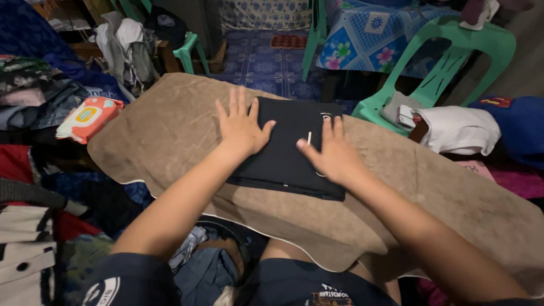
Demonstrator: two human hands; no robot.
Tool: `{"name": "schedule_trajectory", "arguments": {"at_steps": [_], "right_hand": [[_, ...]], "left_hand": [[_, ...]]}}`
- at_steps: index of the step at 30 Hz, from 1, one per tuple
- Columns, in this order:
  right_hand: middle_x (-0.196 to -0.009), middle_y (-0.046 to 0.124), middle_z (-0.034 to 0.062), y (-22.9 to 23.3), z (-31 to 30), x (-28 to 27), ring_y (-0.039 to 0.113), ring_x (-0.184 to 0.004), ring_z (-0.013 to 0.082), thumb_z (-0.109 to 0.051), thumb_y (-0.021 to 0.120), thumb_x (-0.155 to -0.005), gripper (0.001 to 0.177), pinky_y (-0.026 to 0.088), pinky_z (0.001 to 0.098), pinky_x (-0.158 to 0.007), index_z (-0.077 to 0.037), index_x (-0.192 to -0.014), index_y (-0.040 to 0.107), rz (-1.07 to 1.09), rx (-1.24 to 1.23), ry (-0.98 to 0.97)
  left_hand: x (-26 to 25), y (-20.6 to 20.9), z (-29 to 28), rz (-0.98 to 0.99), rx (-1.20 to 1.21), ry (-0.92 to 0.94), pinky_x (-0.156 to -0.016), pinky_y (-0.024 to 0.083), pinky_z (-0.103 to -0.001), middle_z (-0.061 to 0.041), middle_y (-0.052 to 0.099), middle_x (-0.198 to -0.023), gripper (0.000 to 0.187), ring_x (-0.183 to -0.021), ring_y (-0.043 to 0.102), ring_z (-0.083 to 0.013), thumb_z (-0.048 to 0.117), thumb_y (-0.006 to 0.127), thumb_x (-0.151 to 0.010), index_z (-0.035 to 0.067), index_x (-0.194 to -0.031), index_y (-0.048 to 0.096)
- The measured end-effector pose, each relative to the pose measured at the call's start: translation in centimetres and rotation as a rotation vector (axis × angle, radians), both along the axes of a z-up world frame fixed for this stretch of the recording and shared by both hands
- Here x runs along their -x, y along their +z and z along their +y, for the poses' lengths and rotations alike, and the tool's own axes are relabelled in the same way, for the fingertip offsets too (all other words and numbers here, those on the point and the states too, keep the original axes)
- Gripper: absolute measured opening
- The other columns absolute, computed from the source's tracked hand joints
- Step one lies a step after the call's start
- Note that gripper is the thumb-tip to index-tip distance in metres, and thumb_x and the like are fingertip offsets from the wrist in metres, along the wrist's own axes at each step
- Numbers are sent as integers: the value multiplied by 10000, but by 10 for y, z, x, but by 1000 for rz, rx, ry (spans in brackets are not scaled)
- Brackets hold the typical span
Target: The person folds a black t-shirt on a brown towel-covered surface. They smooth the shirt, fold the sides inward, fold the bottom up, and then fold the shirt in half. The folded shirt is placed on a nearby surface with other folded clothes.
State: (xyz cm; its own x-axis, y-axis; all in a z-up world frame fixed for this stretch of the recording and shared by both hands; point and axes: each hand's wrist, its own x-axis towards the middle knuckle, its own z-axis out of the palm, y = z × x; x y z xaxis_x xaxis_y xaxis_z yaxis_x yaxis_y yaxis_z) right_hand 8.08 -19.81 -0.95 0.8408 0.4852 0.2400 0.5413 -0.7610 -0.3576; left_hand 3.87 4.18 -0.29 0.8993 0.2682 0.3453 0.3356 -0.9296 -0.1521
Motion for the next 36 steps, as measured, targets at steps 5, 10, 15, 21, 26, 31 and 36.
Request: {"name": "schedule_trajectory", "arguments": {"at_steps": [5, 10, 15, 21, 26, 31, 36], "right_hand": [[-1525, 380, 312, -4, -11, -57, 515, -1362, 378, -441, 682, -932, 957, 463, 433, -1103, 103, -1543, 187, 351, -484, -1], [-1171, 668, 137, -10, -40, -97, 677, -1007, 218, -189, 698, -905, 502, 571, 365, -911, 12, -1348, 576, 1018, -952, 61], [-1069, 679, 120, 5, -42, -100, 672, -962, 200, -166, 765, -962, 265, 561, 339, -915, 5, -1137, 663, 1242, -1026, 172], [-986, 743, 81, 26, -16, -63, 738, -891, 187, -156, 720, -889, 255, 622, 355, -832, -36, -1110, 680, 1271, -1116, 157], [-1006, 737, 121, 19, -6, -48, 745, -863, 241, -87, 744, -878, 300, 643, 392, -778, -33, -1163, 664, 1336, -1119, 240], [-1018, 726, 90, 31, -2, -63, 750, -868, 225, -31, 724, -793, 443, 644, 399, -762, -91, -1213, 596, 1057, -1064, 242], [-1110, 731, 127, 101, 0, -92, 740, -891, 203, -64, 799, -746, 598, 619, 351, -786, -11, -1304, 591, 594, -703, 418]], "left_hand": [[-12, -4, -23, -242, 77, -296, -1208, 98, -599, -207, 218, -1685, 950, -1558, 163, -379, 609, 491, -973, 42, -1676, 194], [-3, 0, -44, 105, 404, -362, -1226, 40, -582, -171, 166, -1679, 948, -1560, 104, -343, 764, 321, -930, 126, -1619, 196], [5, 8, -49, 117, 396, -353, -1233, 37, -579, -154, 167, -1690, 942, -1569, 106, -332, 771, 272, -932, 127, -1617, 212], [8, 6, -46, 38, 452, -392, -1234, 69, -565, -167, 225, -1673, 931, -1559, 162, -335, 749, 306, -941, 118, -1621, 224], [10, 7, -45, -42, 464, -436, -1212, 106, -578, -191, 285, -1640, 891, -1531, 215, -357, 707, 373, -962, 95, -1600, 273], [27, 13, -44, -436, 651, -886, -1057, 540, -401, -97, 709, -1286, 418, -1229, 663, -283, 420, 555, -1047, 79, -1254, 681], [19, 13, -48, 158, 1279, -881, -644, 522, -279, -41, 700, -822, 370, -702, 629, -115, 341, 720, -1033, -23, -967, 705]]}}
